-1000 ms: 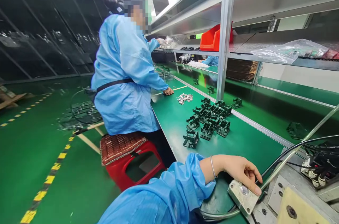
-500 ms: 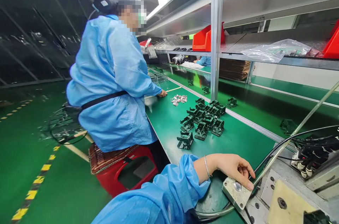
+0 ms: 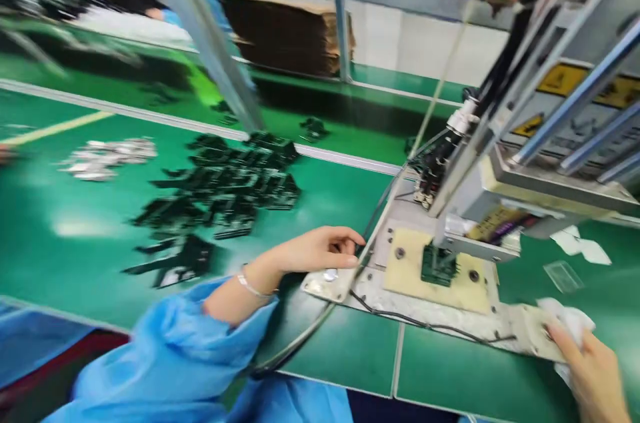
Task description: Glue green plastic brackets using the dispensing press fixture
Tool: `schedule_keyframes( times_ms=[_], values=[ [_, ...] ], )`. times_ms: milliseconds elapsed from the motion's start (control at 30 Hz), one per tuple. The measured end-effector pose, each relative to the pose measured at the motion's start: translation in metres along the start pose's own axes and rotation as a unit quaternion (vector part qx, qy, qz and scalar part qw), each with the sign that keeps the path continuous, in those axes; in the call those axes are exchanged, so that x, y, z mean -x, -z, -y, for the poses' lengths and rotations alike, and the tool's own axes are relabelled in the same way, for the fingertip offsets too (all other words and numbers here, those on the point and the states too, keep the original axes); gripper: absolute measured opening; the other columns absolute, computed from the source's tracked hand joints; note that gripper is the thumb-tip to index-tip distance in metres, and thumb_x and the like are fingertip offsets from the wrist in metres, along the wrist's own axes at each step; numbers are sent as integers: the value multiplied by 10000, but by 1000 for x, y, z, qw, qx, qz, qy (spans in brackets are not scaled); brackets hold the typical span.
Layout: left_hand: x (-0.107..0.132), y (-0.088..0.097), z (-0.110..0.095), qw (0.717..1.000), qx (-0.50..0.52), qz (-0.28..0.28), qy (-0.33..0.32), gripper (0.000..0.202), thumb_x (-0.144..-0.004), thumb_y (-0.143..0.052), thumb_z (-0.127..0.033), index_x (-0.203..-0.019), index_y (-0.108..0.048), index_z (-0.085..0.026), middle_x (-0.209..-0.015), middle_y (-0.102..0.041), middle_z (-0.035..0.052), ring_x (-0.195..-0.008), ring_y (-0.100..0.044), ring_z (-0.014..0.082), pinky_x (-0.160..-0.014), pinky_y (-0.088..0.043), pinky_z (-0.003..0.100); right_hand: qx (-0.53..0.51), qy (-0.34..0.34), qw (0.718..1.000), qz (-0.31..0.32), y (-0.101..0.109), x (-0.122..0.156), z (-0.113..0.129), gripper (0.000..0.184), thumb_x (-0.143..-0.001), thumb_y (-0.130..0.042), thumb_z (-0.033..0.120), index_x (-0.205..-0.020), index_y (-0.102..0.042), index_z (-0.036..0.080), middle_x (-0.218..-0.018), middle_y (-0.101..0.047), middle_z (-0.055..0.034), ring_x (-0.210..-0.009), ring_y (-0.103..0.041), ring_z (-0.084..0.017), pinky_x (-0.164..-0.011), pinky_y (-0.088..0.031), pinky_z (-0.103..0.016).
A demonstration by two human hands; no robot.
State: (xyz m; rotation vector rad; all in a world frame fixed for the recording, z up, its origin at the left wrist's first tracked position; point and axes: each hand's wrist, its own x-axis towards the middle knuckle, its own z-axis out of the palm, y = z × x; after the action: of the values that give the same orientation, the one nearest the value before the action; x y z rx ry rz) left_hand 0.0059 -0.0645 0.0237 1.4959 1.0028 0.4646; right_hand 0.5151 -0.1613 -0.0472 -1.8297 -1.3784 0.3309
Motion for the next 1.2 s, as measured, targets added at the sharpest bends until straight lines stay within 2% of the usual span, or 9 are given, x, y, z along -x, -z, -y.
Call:
schedule_keyframes(
  times_ms=[67, 133, 300, 467, 833, 1200],
  values=[
    [0, 0, -2, 1000, -18, -21, 9, 579, -767, -752, -526, -1173, -609, -139, -815, -547, -6, -723, -499, 136, -670, -400, 238, -9, -20, 999, 23, 5, 2, 5, 703, -664, -666, 863, -644, -718, 162, -551, -594, -45, -489, -554, -237, -411, -434, -294],
    [0, 0, -4, 998, -31, -46, 23, 534, -771, -728, -491, -1166, -619, -147, -822, -543, -6, -745, -502, 145, -693, -409, 238, -31, -11, 999, 35, 3, 0, 12, 653, -699, -673, 802, -720, -746, 154, -610, -630, -53, -540, -579, -247, -459, -459, -291],
    [1, 1, -12, 994, -55, -43, 80, 575, -736, -692, -490, -1177, -594, -134, -846, -565, 0, -779, -507, 158, -724, -413, 238, -55, 11, 997, 45, -1, 1, 24, 545, -786, -676, 688, -680, -706, 154, -588, -590, -39, -532, -548, -223, -460, -417, -274],
    [2, 0, -18, 993, -56, -43, 92, 524, -746, -693, -473, -1154, -591, -160, -833, -568, 0, -767, -484, 158, -713, -397, 233, -91, 5, 995, 41, 0, 4, 27, 456, -782, -719, 608, -769, -719, 152, -625, -598, -34, -555, -542, -226, -481, -405, -279],
    [3, -1, -22, 991, -63, -45, 110, 536, -723, -728, -469, -1150, -608, -166, -868, -577, 18, -803, -492, 170, -737, -401, 247, -109, -4, 993, 34, 1, 5, 38, 447, -751, -744, 574, -609, -620, 169, -545, -483, -9, -502, -427, -175, -446, -319, -260],
    [1, -2, -23, 990, -61, -56, 117, 562, -691, -732, -455, -1149, -605, -156, -864, -565, 25, -820, -502, 182, -768, -419, 272, -101, 3, 994, 33, 1, 5, 43, 425, -757, -726, 558, -609, -626, 173, -559, -504, -14, -513, -449, -183, -453, -348, -262]
  ],
)
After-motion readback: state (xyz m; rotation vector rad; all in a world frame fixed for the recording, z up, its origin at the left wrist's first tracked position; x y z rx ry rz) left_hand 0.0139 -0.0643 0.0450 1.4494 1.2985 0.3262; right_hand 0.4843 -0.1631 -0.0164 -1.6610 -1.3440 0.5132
